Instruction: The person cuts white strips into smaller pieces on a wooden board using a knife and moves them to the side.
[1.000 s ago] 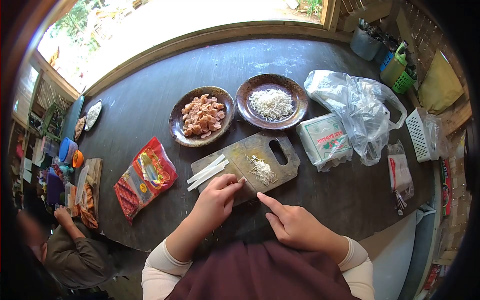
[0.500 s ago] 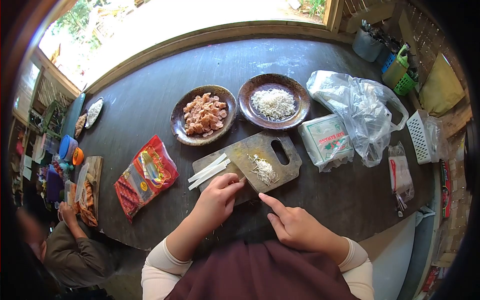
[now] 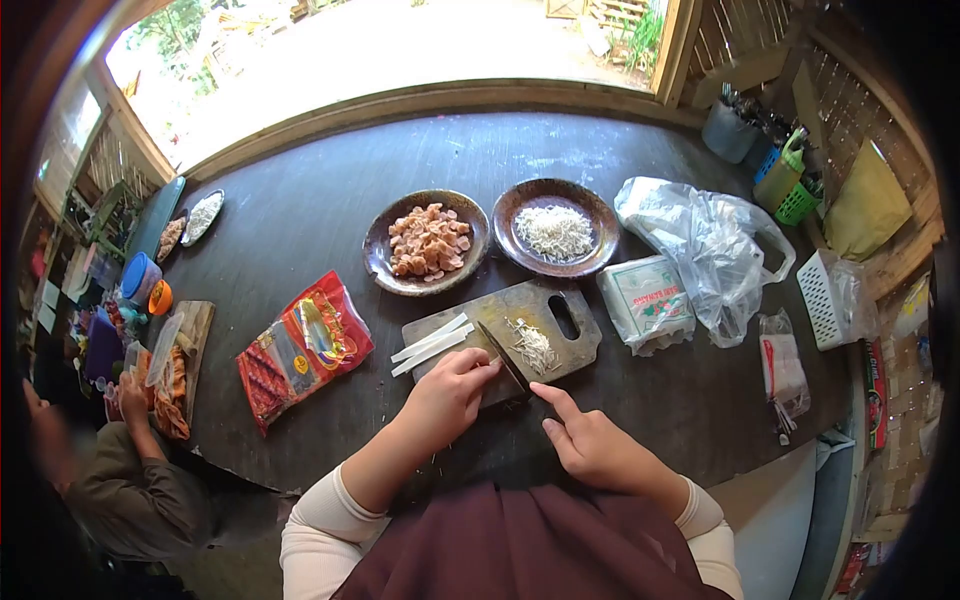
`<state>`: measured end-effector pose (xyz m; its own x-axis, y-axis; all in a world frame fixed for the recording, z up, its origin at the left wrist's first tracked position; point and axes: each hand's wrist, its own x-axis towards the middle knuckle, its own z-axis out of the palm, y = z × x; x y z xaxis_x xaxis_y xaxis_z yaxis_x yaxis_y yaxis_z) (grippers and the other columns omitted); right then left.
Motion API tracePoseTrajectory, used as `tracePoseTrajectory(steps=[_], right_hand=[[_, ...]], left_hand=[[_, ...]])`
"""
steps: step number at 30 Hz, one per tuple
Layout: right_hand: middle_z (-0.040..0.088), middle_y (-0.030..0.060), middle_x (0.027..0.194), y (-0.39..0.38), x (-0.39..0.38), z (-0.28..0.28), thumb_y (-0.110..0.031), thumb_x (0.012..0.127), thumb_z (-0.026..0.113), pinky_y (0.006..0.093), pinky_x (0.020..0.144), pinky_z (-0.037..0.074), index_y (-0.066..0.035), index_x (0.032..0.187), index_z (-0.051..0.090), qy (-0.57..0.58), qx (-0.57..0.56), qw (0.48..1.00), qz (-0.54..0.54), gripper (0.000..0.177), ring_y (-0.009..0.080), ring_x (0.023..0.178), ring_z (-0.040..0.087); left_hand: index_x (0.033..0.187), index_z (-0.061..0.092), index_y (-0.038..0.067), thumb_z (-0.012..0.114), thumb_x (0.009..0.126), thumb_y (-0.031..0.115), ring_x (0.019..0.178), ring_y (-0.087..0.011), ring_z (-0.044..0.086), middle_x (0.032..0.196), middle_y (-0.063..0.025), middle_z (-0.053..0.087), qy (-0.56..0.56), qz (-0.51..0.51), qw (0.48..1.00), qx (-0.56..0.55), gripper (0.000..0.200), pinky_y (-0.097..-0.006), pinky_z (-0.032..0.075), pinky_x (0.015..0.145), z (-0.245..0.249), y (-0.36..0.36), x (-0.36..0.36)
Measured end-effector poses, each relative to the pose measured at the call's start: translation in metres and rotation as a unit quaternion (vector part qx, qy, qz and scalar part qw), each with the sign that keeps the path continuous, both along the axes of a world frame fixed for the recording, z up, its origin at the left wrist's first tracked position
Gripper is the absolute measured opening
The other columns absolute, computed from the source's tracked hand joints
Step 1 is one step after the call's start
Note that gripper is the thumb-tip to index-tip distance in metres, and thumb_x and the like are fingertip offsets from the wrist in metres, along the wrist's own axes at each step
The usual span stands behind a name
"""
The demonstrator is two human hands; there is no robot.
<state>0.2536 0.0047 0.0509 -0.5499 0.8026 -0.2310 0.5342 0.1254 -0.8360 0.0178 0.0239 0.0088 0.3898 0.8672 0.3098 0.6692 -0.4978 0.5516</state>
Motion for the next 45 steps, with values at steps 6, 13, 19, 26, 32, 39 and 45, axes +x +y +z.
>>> tracePoseTrajectory(steps=[6,13,19,26,32,39,45], right_hand=[[0.059,0.0283,0.064,0.0,0.001,-0.005,-0.015,0.097,0.048,0.0515,0.059,0.047,-0.011,0.143,0.035,-0.027,0.045,0.999,-0.002,0.048,0.0457,0.061,0.061],[0.059,0.0293,0.065,-0.005,-0.003,-0.003,-0.015,0.097,0.05,0.0492,0.057,0.046,-0.01,0.141,0.041,-0.021,0.063,0.998,0.0,0.046,0.0456,0.061,0.061],[0.059,0.0301,0.067,-0.034,0.007,0.0,-0.016,0.096,0.051,0.0491,0.059,0.047,-0.01,0.141,0.042,-0.069,0.061,0.996,-0.019,0.046,0.0463,0.063,0.061],[0.06,0.0294,0.068,-0.048,0.01,0.002,-0.017,0.095,0.053,0.0488,0.064,0.048,-0.01,0.142,0.042,-0.054,0.075,0.995,-0.047,0.049,0.0468,0.066,0.062],[0.065,0.0312,0.093,-0.046,0.003,-0.017,-0.016,0.094,0.055,0.0445,0.078,0.05,-0.006,0.14,0.044,-0.019,0.104,0.989,-0.1,0.049,0.0473,0.089,0.064],[0.068,0.0249,0.096,-0.047,-0.01,-0.033,-0.009,0.093,0.058,0.0344,0.079,0.051,-0.006,0.135,0.051,0.077,0.116,0.976,-0.168,0.042,0.0309,0.084,0.069],[0.066,0.0157,0.084,-0.036,-0.023,-0.038,-0.009,0.092,0.061,0.0295,0.069,0.051,-0.007,0.132,0.054,0.09,0.177,0.964,-0.177,0.041,0.018,0.073,0.064]], left_hand=[[0.111,0.067,0.003,0.06,0.077,-0.004,0.096,-0.0314,0.062,0.105,-0.0127,0.061,0.007,-0.004,1.0,0.008,0.035,-0.0384,0.051,0.084,-0.005,0.0,0.0],[0.109,0.068,0.003,0.061,0.079,-0.002,0.095,-0.0313,0.062,0.104,-0.0125,0.062,-0.002,-0.009,0.999,0.031,0.032,-0.0388,0.052,0.083,-0.011,0.002,0.0],[0.107,0.068,0.003,0.061,0.079,-0.001,0.096,-0.0317,0.063,0.105,-0.0129,0.062,0.001,-0.013,0.999,0.04,0.029,-0.0389,0.052,0.083,-0.017,0.005,-0.002],[0.103,0.068,0.001,0.06,0.08,0.0,0.095,-0.0311,0.063,0.104,-0.0129,0.063,-0.006,-0.017,0.999,0.05,0.024,-0.0382,0.052,0.083,-0.02,0.005,-0.002],[0.101,0.069,0.001,0.06,0.08,0.0,0.094,-0.032,0.063,0.103,-0.0133,0.063,-0.016,-0.014,0.998,0.053,0.023,-0.0387,0.052,0.083,-0.02,0.005,-0.003],[0.107,0.068,0.0,0.06,0.08,-0.001,0.094,-0.0331,0.063,0.102,-0.0144,0.063,-0.025,-0.015,0.998,0.05,0.029,-0.0392,0.052,0.084,-0.021,0.003,-0.003],[0.109,0.067,0.001,0.06,0.078,-0.001,0.097,-0.032,0.061,0.102,-0.0135,0.061,0.014,-0.019,0.998,0.062,0.032,-0.0393,0.051,0.085,-0.024,0.003,-0.002]])
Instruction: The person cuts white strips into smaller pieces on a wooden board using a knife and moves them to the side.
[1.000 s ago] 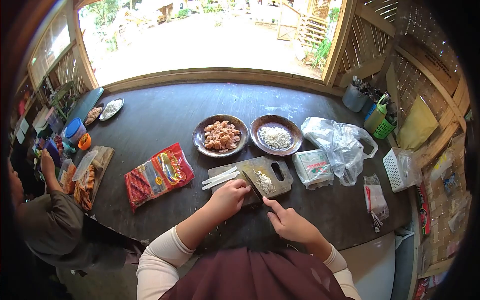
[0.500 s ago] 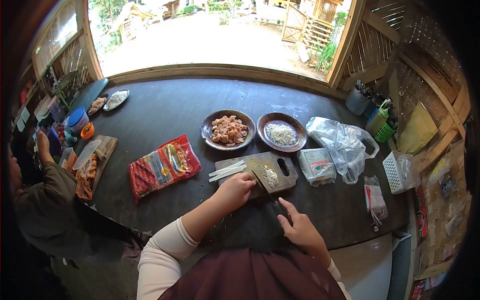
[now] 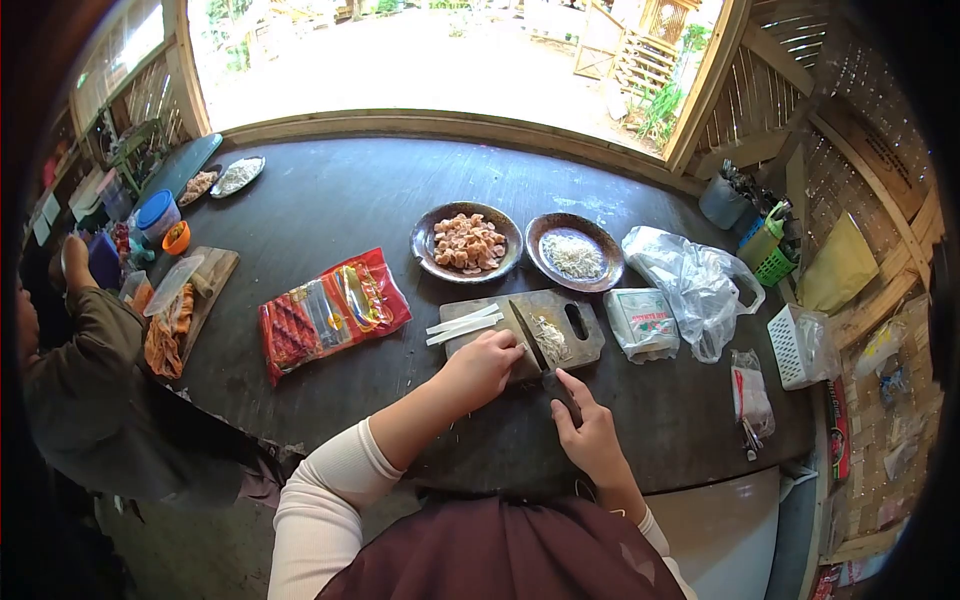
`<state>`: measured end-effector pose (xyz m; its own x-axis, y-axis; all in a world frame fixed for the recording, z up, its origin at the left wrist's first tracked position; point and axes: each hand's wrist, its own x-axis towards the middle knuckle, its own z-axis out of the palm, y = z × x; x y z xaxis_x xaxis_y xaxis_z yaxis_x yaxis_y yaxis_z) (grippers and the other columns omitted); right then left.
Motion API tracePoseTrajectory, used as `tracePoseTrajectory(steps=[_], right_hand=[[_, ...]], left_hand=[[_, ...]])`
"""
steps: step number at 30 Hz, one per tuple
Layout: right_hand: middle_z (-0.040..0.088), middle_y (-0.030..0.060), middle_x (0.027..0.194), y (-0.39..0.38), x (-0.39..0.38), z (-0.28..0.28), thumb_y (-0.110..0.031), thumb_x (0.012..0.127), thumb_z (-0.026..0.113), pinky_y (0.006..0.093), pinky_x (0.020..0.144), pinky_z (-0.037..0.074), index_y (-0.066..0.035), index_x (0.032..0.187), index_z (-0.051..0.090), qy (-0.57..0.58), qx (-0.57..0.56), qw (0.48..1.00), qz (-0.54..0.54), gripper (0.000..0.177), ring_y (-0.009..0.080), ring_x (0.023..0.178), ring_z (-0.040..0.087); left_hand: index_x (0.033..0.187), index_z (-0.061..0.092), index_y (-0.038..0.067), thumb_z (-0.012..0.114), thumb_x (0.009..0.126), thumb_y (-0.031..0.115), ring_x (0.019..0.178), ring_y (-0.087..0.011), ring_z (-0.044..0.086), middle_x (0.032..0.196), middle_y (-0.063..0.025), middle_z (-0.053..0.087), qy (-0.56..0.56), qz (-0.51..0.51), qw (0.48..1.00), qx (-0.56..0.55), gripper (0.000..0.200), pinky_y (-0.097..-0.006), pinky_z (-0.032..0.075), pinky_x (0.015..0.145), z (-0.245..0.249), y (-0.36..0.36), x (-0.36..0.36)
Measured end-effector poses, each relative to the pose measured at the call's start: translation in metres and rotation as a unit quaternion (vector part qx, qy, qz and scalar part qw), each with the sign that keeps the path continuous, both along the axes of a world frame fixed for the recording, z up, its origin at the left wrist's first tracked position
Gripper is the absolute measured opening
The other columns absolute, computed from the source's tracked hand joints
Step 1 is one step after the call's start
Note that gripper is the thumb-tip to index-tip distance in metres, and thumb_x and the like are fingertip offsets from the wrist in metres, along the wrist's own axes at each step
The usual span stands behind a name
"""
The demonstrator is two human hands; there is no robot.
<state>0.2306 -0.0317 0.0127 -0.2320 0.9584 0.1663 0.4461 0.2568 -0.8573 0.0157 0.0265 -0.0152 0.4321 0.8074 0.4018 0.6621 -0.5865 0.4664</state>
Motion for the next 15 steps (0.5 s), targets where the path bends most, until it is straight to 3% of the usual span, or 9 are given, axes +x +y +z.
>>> tracePoseTrajectory(steps=[1,8,10,13,15], right_hand=[[0.064,0.0082,0.074,0.001,0.0,-0.002,-0.01,0.093,0.06,0.0265,0.064,0.049,-0.007,0.133,0.054,-0.007,0.025,1.0,-0.001,0.041,0.0103,0.066,0.059],[0.066,0.0093,0.075,-0.003,0.004,0.0,-0.011,0.092,0.061,0.0267,0.065,0.05,-0.006,0.13,0.057,-0.007,0.029,1.0,-0.005,0.038,0.0103,0.067,0.06],[0.068,0.0246,0.092,-0.003,0.005,0.001,-0.01,0.091,0.061,0.034,0.072,0.053,-0.005,0.128,0.057,0.003,0.011,1.0,-0.002,0.037,0.028,0.081,0.071],[0.068,0.0253,0.094,-0.005,0.004,0.009,-0.01,0.091,0.061,0.0346,0.073,0.053,-0.006,0.128,0.057,-0.009,-0.047,0.999,-0.009,0.037,0.03,0.084,0.071],[0.068,0.0256,0.094,-0.002,0.003,0.004,-0.009,0.091,0.061,0.0347,0.073,0.053,-0.006,0.128,0.057,-0.004,-0.022,1.0,-0.004,0.037,0.031,0.086,0.071]], left_hand=[[0.109,0.067,0.001,0.061,0.077,-0.001,0.096,-0.0317,0.061,0.102,-0.0133,0.061,0.012,-0.008,1.0,-0.005,0.032,-0.0392,0.051,0.085,0.002,0.0,0.0],[0.107,0.067,0.002,0.061,0.076,-0.001,0.093,-0.0322,0.06,0.1,-0.0126,0.06,0.028,-0.056,0.998,-0.017,0.032,-0.0395,0.051,0.084,0.011,-0.011,0.005],[0.106,0.067,0.001,0.061,0.076,-0.002,0.094,-0.0325,0.061,0.1,-0.0125,0.06,0.028,-0.047,0.998,-0.026,0.031,-0.0397,0.051,0.084,0.012,-0.012,0.006],[0.105,0.067,0.001,0.061,0.075,-0.002,0.095,-0.0327,0.061,0.102,-0.0126,0.06,0.031,-0.047,0.998,-0.016,0.03,-0.0399,0.051,0.085,0.01,-0.012,0.007],[0.105,0.067,0.002,0.061,0.075,-0.002,0.095,-0.0328,0.061,0.102,-0.0126,0.06,0.025,-0.043,0.999,-0.017,0.03,-0.04,0.051,0.085,0.01,-0.012,0.007]])
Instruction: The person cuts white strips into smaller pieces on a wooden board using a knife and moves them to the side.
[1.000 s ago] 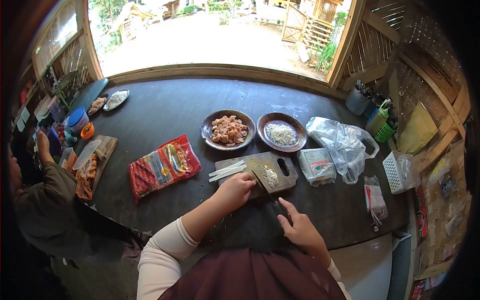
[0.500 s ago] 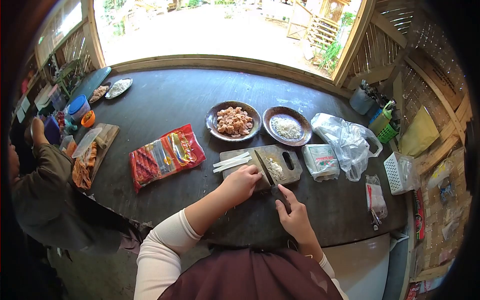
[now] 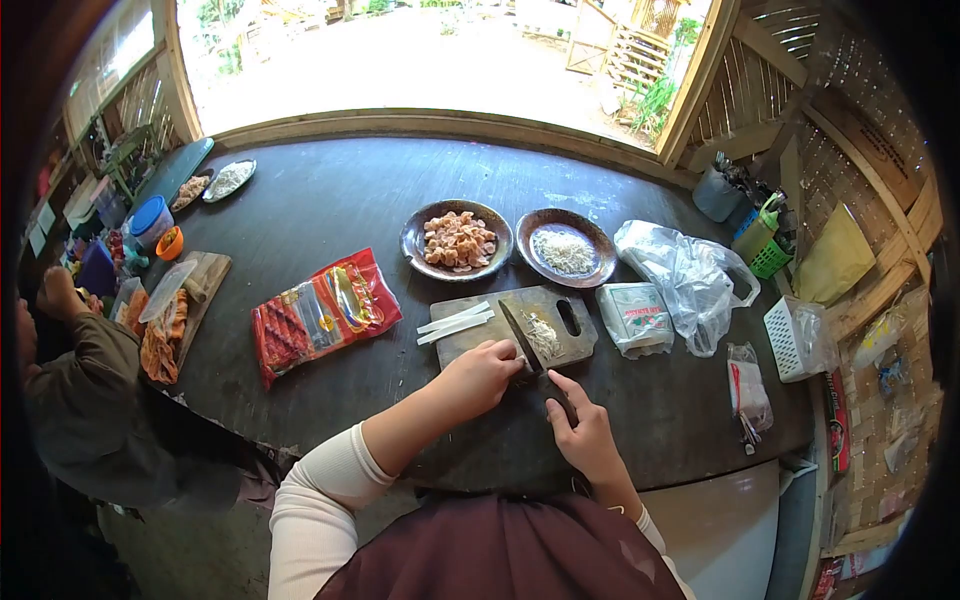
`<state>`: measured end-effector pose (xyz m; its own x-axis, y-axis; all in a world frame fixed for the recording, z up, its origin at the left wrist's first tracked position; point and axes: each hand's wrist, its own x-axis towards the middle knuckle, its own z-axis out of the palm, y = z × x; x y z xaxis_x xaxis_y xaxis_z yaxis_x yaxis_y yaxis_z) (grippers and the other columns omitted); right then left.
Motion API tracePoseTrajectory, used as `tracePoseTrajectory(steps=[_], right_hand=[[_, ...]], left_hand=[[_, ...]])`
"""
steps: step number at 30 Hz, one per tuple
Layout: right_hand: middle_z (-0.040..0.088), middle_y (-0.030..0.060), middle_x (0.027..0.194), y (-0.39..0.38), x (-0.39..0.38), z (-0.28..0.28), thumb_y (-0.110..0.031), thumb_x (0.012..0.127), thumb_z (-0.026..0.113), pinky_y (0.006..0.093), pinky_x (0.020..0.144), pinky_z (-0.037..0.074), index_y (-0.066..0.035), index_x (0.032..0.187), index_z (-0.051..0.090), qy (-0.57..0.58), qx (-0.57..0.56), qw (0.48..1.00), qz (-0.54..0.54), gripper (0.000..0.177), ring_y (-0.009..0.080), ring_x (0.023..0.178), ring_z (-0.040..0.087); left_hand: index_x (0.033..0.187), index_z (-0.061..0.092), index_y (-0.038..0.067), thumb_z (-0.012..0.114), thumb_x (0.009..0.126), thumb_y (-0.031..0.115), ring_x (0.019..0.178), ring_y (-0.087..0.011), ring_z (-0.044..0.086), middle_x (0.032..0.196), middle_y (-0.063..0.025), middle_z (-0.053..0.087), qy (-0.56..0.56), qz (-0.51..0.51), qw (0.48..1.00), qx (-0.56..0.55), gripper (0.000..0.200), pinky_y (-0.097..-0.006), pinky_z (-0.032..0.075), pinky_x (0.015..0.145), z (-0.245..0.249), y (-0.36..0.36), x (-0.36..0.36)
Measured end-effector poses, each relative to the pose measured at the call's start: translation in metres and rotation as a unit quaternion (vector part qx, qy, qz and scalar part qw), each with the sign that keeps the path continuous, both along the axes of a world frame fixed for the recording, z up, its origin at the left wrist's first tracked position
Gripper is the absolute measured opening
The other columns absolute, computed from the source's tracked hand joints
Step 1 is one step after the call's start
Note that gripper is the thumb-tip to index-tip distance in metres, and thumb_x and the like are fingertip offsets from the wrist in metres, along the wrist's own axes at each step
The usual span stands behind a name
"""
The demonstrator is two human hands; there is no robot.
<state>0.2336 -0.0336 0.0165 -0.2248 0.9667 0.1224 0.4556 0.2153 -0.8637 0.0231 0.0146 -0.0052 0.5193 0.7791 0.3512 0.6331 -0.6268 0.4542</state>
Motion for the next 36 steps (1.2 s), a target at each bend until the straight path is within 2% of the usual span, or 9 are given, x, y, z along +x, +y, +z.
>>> tracePoseTrajectory(steps=[4,20,22,23,25,26,29,31,36], right_hand=[[0.063,0.0134,0.072,0.002,-0.002,-0.004,-0.009,0.092,0.061,0.0273,0.064,0.049,-0.006,0.129,0.057,0.0,0.055,0.998,0.011,0.038,0.0087,0.066,0.058],[0.055,0.0182,0.063,0.013,-0.014,-0.001,-0.004,0.09,0.061,0.0271,0.052,0.042,-0.003,0.128,0.057,-0.042,0.094,0.994,0.023,0.038,0.0041,0.056,0.049],[0.064,0.0296,0.09,0.012,-0.012,0.002,-0.007,0.089,0.062,0.0429,0.064,0.052,-0.003,0.127,0.056,-0.039,0.044,0.998,0.02,0.039,0.0413,0.084,0.065],[0.064,0.0296,0.09,0.012,-0.012,-0.002,-0.007,0.089,0.062,0.0429,0.064,0.052,-0.003,0.127,0.056,-0.039,0.044,0.998,0.019,0.039,0.0413,0.084,0.065],[0.057,0.019,0.064,0.01,-0.013,-0.013,-0.004,0.09,0.061,0.0275,0.053,0.042,-0.002,0.128,0.056,-0.013,0.145,0.989,0.021,0.039,0.0037,0.058,0.049],[0.057,0.019,0.064,0.006,-0.011,-0.01,-0.004,0.09,0.061,0.0275,0.053,0.042,-0.002,0.128,0.056,-0.012,0.146,0.989,0.024,0.039,0.0037,0.058,0.049],[0.06,0.0209,0.068,-0.007,-0.005,0.012,-0.005,0.09,0.061,0.0287,0.055,0.045,-0.002,0.128,0.056,-0.048,0.056,0.997,0.011,0.039,0.0062,0.061,0.057],[0.064,0.0278,0.084,-0.01,-0.004,0.018,-0.005,0.089,0.062,0.0398,0.063,0.052,-0.003,0.128,0.055,-0.084,-0.026,0.996,-0.003,0.04,0.0413,0.084,0.065],[0.064,0.0282,0.084,0.002,-0.008,0.005,-0.007,0.09,0.061,0.0391,0.063,0.052,-0.003,0.125,0.056,-0.036,0.042,0.998,0.016,0.036,0.0413,0.084,0.066]], left_hand=[[0.105,0.067,0.002,0.061,0.076,-0.003,0.096,-0.0331,0.061,0.104,-0.0128,0.061,-0.013,-0.006,1.0,-0.007,0.03,-0.0402,0.051,0.084,-0.002,0.001,-0.001],[0.102,0.068,0.0,0.061,0.076,-0.002,0.098,-0.0329,0.061,0.103,-0.0137,0.061,-0.031,-0.004,0.999,-0.012,0.027,-0.0397,0.051,0.085,-0.002,0.002,-0.001],[0.101,0.068,0.0,0.061,0.076,-0.001,0.098,-0.0332,0.061,0.103,-0.014,0.061,-0.039,-0.002,0.999,-0.019,0.026,-0.0396,0.052,0.086,-0.002,0.002,-0.001],[0.101,0.068,0.0,0.061,0.076,-0.001,0.098,-0.0332,0.061,0.103,-0.014,0.061,-0.038,-0.003,0.999,-0.018,0.026,-0.0396,0.052,0.086,-0.002,0.002,0.0],[0.102,0.068,0.001,0.061,0.076,-0.001,0.097,-0.0335,0.062,0.103,-0.014,0.061,-0.031,0.0,0.999,-0.007,0.026,-0.0397,0.052,0.085,-0.002,0.001,-0.001],[0.102,0.068,0.001,0.061,0.076,-0.001,0.097,-0.0335,0.062,0.103,-0.014,0.061,-0.03,0.003,1.0,-0.006,0.026,-0.0397,0.052,0.085,-0.002,0.001,0.0],[0.102,0.068,0.001,0.061,0.076,-0.002,0.097,-0.0334,0.062,0.103,-0.0139,0.062,-0.023,0.006,1.0,-0.01,0.027,-0.0397,0.052,0.085,-0.005,0.002,0.0],[0.103,0.068,0.001,0.06,0.076,-0.002,0.097,-0.0332,0.062,0.104,-0.0139,0.062,-0.041,-0.002,0.999,-0.003,0.028,-0.0395,0.052,0.085,-0.006,0.003,-0.001],[0.102,0.068,0.001,0.06,0.076,-0.003,0.096,-0.0331,0.062,0.104,-0.014,0.062,-0.04,-0.002,0.999,-0.012,0.028,-0.0394,0.052,0.085,-0.005,0.002,-0.001]])
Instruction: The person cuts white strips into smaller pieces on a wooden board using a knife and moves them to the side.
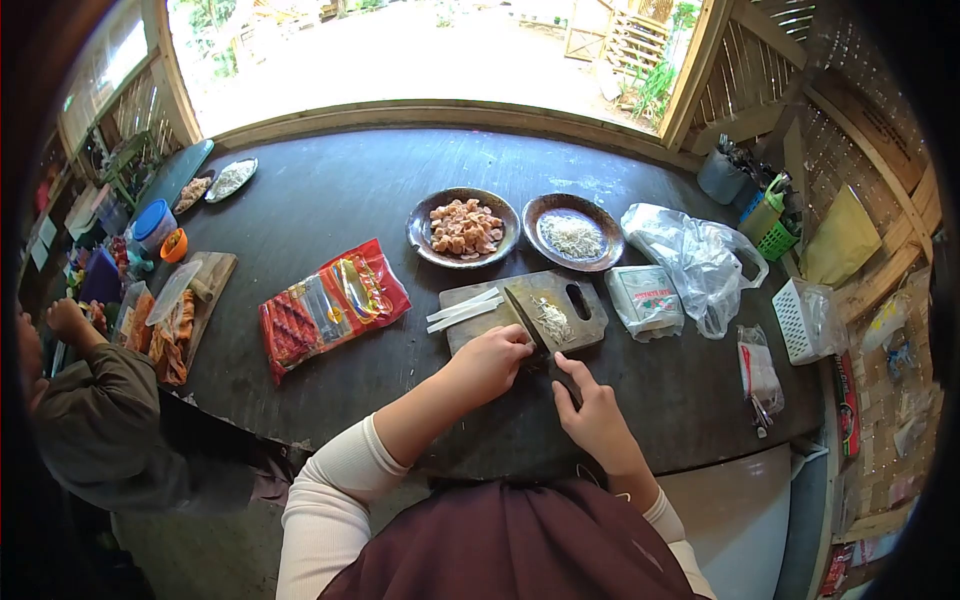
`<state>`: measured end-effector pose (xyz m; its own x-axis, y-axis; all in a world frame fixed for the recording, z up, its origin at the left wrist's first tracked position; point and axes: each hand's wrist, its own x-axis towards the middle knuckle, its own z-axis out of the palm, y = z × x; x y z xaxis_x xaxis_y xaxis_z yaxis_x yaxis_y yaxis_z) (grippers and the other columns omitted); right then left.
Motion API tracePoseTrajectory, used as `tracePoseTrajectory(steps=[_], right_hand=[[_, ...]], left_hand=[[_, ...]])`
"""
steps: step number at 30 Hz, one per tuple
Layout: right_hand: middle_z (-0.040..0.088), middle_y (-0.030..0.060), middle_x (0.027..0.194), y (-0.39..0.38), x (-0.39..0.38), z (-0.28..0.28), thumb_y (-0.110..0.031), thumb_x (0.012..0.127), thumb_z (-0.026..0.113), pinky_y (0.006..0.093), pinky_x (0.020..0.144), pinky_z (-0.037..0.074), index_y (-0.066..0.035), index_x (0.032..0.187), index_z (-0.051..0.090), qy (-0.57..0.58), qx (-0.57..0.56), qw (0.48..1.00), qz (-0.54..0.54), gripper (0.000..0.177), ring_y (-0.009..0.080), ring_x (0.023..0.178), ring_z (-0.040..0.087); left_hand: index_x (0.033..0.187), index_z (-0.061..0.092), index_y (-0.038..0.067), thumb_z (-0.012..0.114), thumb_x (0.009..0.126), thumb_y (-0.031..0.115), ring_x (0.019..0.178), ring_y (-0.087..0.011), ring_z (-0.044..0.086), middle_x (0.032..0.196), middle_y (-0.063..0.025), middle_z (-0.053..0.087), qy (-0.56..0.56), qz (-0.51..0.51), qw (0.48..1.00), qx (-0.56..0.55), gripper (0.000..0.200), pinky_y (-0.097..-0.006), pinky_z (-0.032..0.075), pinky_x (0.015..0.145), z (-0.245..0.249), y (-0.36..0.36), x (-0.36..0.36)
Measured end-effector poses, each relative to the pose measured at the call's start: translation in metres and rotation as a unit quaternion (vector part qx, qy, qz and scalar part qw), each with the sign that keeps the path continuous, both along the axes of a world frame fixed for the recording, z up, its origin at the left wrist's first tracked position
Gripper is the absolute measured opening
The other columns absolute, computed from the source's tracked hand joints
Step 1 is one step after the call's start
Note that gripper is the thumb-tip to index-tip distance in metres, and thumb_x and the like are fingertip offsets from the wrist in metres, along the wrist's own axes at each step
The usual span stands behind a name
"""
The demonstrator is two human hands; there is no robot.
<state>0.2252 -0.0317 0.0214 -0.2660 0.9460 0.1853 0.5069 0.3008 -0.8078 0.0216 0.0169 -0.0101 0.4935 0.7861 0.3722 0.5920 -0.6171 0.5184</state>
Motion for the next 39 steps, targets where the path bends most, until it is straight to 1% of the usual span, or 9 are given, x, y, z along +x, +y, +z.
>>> tracePoseTrajectory(steps=[2,4,8,10,29,31,32,37,39], right_hand=[[0.064,0.0284,0.085,0.009,-0.001,-0.004,-0.007,0.09,0.061,0.0395,0.064,0.052,-0.004,0.125,0.057,0.002,-0.01,1.0,-0.005,0.035,0.0414,0.084,0.066],[0.066,0.0259,0.087,0.016,-0.003,-0.01,-0.01,0.091,0.061,0.0315,0.07,0.052,-0.004,0.127,0.056,0.008,0.0,1.0,-0.014,0.037,0.0241,0.086,0.072],[0.067,0.0252,0.093,0.016,-0.003,-0.014,-0.011,0.091,0.062,0.0315,0.076,0.052,-0.004,0.127,0.056,0.035,0.054,0.998,-0.019,0.037,0.0224,0.091,0.071],[0.066,0.0286,0.096,0.009,-0.003,-0.005,-0.01,0.091,0.061,0.0372,0.075,0.054,-0.006,0.127,0.056,0.036,0.01,0.999,-0.019,0.037,0.04,0.098,0.065],[0.065,0.0288,0.09,0.002,-0.002,-0.001,-0.006,0.089,0.061,0.0443,0.066,0.053,-0.004,0.126,0.055,-0.02,0.003,1.0,0.002,0.037,0.0425,0.086,0.065],[0.061,0.022,0.072,0.001,0.0,-0.006,-0.004,0.09,0.061,0.0291,0.057,0.046,-0.002,0.127,0.055,-0.021,0.029,0.999,0.005,0.037,0.0161,0.062,0.066],[0.061,0.022,0.072,0.0,0.0,-0.004,-0.004,0.09,0.061,0.0291,0.057,0.046,-0.002,0.127,0.055,-0.023,0.027,0.999,0.005,0.037,0.0161,0.062,0.066],[0.064,0.0292,0.082,0.008,-0.006,-0.014,-0.006,0.089,0.06,0.0481,0.06,0.051,-0.004,0.128,0.053,-0.035,0.084,0.996,0.019,0.04,0.0428,0.075,0.065],[0.065,0.0295,0.083,0.013,-0.01,-0.017,-0.007,0.089,0.06,0.0492,0.061,0.051,-0.005,0.128,0.053,-0.038,0.083,0.996,0.017,0.04,0.0435,0.075,0.065]], left_hand=[[0.102,0.069,0.001,0.06,0.076,-0.003,0.096,-0.0331,0.062,0.104,-0.014,0.062,-0.004,0.001,1.0,0.002,0.027,-0.0395,0.052,0.085,0.001,0.0,0.001],[0.101,0.069,0.001,0.059,0.077,-0.003,0.096,-0.0329,0.062,0.103,-0.0139,0.062,0.006,0.004,1.0,-0.002,0.027,-0.0395,0.051,0.085,0.003,0.0,0.0],[0.101,0.069,0.001,0.059,0.077,-0.003,0.096,-0.0326,0.062,0.102,-0.0137,0.062,0.012,0.009,1.0,-0.007,0.026,-0.0396,0.051,0.085,0.004,-0.001,0.001],[0.101,0.069,0.001,0.06,0.076,-0.003,0.096,-0.0325,0.062,0.102,-0.0134,0.062,0.022,0.012,1.0,-0.011,0.026,-0.0395,0.051,0.085,0.006,-0.002,0.001],[0.1,0.068,0.0,0.06,0.077,-0.002,0.099,-0.0329,0.062,0.106,-0.013,0.063,0.001,0.017,1.0,-0.02,0.024,-0.0395,0.052,0.087,0.005,-0.002,0.001],[0.101,0.068,0.0,0.06,0.078,-0.001,0.099,-0.0329,0.062,0.106,-0.013,0.063,-0.002,0.019,1.0,-0.024,0.024,-0.0397,0.052,0.086,0.004,-0.002,0.001],[0.101,0.068,0.0,0.06,0.078,-0.001,0.099,-0.0329,0.062,0.106,-0.013,0.063,-0.004,0.019,0.999,-0.026,0.024,-0.0397,0.052,0.086,0.004,-0.002,0.001],[0.1,0.068,0.0,0.06,0.079,0.0,0.098,-0.0332,0.063,0.105,-0.0132,0.063,-0.013,0.013,1.0,-0.011,0.023,-0.0396,0.052,0.085,0.0,0.001,0.0],[0.099,0.068,0.0,0.06,0.079,0.0,0.097,-0.0333,0.063,0.105,-0.0133,0.063,-0.013,0.011,1.0,-0.018,0.022,-0.0395,0.052,0.086,0.002,0.0,-0.001]])
